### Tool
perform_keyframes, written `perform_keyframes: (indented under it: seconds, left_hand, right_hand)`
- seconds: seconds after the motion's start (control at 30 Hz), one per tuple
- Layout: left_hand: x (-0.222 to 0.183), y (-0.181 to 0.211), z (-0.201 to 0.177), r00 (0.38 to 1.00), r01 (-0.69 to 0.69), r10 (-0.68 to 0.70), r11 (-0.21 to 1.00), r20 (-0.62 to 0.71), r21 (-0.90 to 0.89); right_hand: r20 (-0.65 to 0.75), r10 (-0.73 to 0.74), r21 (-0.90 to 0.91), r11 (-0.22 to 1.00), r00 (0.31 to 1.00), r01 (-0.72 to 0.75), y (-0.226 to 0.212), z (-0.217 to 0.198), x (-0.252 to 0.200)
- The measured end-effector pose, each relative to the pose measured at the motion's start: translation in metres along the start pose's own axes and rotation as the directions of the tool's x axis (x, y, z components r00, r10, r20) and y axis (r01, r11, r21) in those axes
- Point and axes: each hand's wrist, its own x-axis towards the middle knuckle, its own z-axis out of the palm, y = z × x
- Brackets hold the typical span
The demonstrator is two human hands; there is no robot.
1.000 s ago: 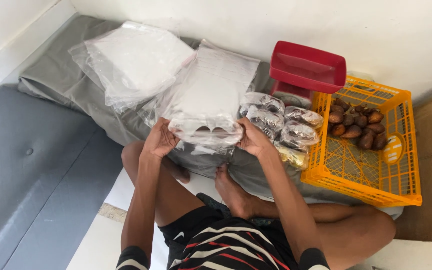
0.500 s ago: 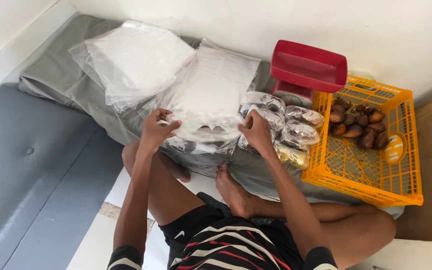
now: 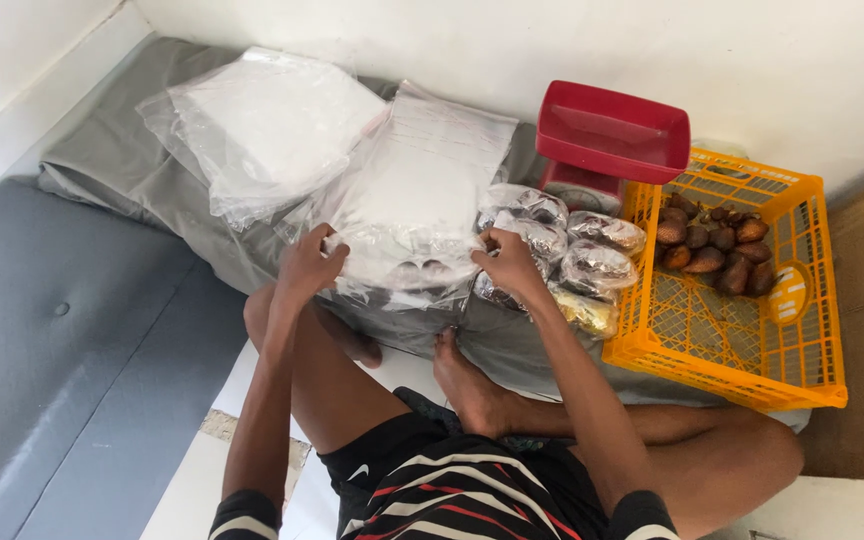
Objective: Packaging snake fruits into small plastic bags and organizing them for distribution.
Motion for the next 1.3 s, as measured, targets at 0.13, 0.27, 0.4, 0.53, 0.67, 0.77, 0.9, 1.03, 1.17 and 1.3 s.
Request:
perform_keyframes:
  seconds: [0.13, 0.27, 0.4, 0.53, 0.67, 0.77, 0.9, 1.03, 1.17, 1.3]
  left_hand:
    - [-0.02, 0.047, 0.0, 0.966, 0.249, -0.212, 0.917, 0.148, -0.31]
    - [-0.027, 0.064, -0.002, 0.962, 0.256, -0.141, 0.759, 0.232, -0.599]
    - [-0.015, 0.032, 0.01, 0.922, 0.353, -0.103, 0.623, 0.374, -0.698]
    - [0.0, -0.011, 0.012, 0.873, 0.48, -0.137, 0.413, 0.468, -0.774]
    - [0.009, -0.042, 0.023, 0.897, 0.431, -0.15, 0.501, 0.415, -0.75]
    - [0.0, -0.021, 0.014, 0.915, 0.385, -0.121, 0.554, 0.386, -0.738]
    - [-0.004, 0.007, 0.004, 0.935, 0.317, -0.078, 0.622, 0.346, -0.716]
    - [-0.003, 0.014, 0.007, 0.948, 0.258, -0.054, 0.705, 0.313, -0.66]
    - [-0.003, 0.025, 0.004, 0.977, 0.178, -0.061, 0.76, 0.205, -0.626]
    - [-0.005, 0.023, -0.003, 0.998, 0.035, 0.001, 0.845, 0.068, -0.533]
  right_hand:
    - [0.128, 0.145, 0.231, 0.958, 0.981, -0.171, -0.068, -0.009, -0.047]
    - [0.252, 0.209, 0.43, 0.85, 0.945, -0.303, -0.099, -0.022, -0.065]
    - [0.408, 0.129, 0.478, 0.814, 0.904, -0.331, -0.075, -0.021, -0.051]
    - [0.421, 0.115, 0.518, 0.784, 0.9, -0.343, -0.086, -0.034, -0.057]
    - [0.39, 0.046, 0.434, 0.871, 0.92, -0.228, -0.087, -0.042, -0.052]
    - [0.375, 0.0, 0.398, 0.903, 0.927, -0.161, -0.083, -0.041, -0.046]
    - [0.299, -0.031, 0.378, 0.922, 0.954, -0.088, -0.079, -0.033, -0.039]
    - [0.254, -0.064, 0.308, 0.951, 0.965, -0.018, -0.06, -0.025, -0.025]
    - [0.151, -0.146, 0.122, 0.984, 0.978, 0.128, -0.061, -0.029, -0.027]
    - [-0.013, -0.17, -0.15, 0.975, 0.985, 0.167, -0.035, -0.035, -0.017]
